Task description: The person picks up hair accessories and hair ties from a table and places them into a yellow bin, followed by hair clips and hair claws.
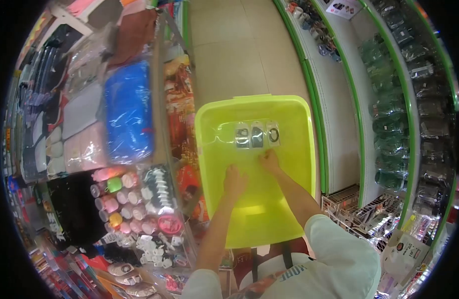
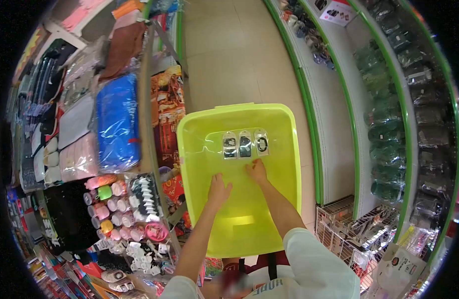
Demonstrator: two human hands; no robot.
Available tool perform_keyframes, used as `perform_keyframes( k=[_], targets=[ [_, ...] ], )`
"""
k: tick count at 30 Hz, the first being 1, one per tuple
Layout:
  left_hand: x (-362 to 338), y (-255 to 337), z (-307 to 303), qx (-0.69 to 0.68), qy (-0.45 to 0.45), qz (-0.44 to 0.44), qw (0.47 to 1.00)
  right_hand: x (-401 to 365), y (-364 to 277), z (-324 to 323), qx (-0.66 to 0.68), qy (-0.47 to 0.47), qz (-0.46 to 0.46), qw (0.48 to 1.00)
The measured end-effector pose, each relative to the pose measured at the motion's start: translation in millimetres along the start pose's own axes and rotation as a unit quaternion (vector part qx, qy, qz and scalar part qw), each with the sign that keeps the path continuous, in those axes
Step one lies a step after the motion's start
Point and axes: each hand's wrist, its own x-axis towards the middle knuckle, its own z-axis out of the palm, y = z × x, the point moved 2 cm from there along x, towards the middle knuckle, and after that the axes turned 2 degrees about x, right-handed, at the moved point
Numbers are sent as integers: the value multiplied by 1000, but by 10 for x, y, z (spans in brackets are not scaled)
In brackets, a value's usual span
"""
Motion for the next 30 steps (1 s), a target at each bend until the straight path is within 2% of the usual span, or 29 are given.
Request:
perform_keyframes(
  k=[3,6,10,12,16,21,24,27,30],
  targets=[
    [616,-152,313,73,58,-31,995,192,-217,108,-95,10,45,994],
    [1089,-66,396,112,120,-12,986,284,-630,-35,-107,-19,118,987],
    [1320,-148,689,148,116,-54,981,439,-611,53,-131,-26,101,986],
    [1319,-128,790,191,120,-62,972,430,-572,109,-153,-12,100,983],
    [1362,-126,740,191,85,-82,975,425,-551,210,-206,13,80,975],
    [1398,-137,746,214,43,-123,968,427,-557,208,-220,-25,82,972],
    [1317,-215,801,254,136,-82,954,439,-490,260,-230,-14,79,970],
    [1094,-216,668,150,33,-196,969,458,-579,274,-234,-16,117,965],
    [420,32,410,125,120,-161,972,544,-310,369,-220,-31,141,965]
  ],
)
